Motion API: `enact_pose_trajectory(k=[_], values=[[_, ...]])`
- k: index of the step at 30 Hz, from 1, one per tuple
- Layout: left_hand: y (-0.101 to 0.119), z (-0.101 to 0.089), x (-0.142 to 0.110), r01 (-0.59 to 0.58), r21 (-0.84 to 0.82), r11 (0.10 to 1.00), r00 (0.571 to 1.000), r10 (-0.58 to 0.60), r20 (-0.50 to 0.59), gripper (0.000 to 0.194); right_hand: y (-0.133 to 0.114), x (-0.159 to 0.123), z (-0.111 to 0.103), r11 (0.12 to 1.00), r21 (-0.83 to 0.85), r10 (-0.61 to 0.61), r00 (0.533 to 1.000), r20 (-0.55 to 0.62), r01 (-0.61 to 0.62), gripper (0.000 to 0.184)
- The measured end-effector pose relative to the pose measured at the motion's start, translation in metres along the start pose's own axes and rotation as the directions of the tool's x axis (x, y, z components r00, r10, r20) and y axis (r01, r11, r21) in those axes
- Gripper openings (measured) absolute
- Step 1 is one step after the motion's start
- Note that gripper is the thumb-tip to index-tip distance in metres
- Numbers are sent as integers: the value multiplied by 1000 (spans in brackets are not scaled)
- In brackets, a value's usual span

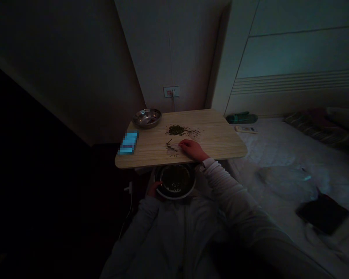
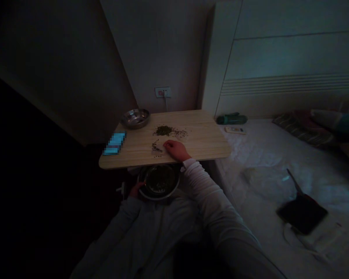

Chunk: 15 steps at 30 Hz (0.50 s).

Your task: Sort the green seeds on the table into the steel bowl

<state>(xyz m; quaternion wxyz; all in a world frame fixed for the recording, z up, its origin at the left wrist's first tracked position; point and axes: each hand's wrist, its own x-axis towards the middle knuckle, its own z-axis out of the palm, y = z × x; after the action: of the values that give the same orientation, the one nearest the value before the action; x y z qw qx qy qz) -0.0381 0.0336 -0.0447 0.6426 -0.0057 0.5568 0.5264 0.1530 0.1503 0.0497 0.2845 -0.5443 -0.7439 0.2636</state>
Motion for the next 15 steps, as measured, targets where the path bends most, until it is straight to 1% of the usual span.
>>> enact_pose_trajectory(k=[5, 10, 15], values=[[1, 1, -1, -13, 2, 1000, 1000, 13, 20, 22, 2, -1, 2, 1000, 6, -19, 1000, 14, 19, 25], [1, 6, -7, 35, -40, 999, 999, -35, 1, 22, 1, -5, 2, 999, 11, -39, 999, 25, 38, 24], [1, 13, -17, 1, -33, 999, 999, -3, -38, 20, -1, -9, 0, 998, 38, -53, 995, 88, 49, 24]])
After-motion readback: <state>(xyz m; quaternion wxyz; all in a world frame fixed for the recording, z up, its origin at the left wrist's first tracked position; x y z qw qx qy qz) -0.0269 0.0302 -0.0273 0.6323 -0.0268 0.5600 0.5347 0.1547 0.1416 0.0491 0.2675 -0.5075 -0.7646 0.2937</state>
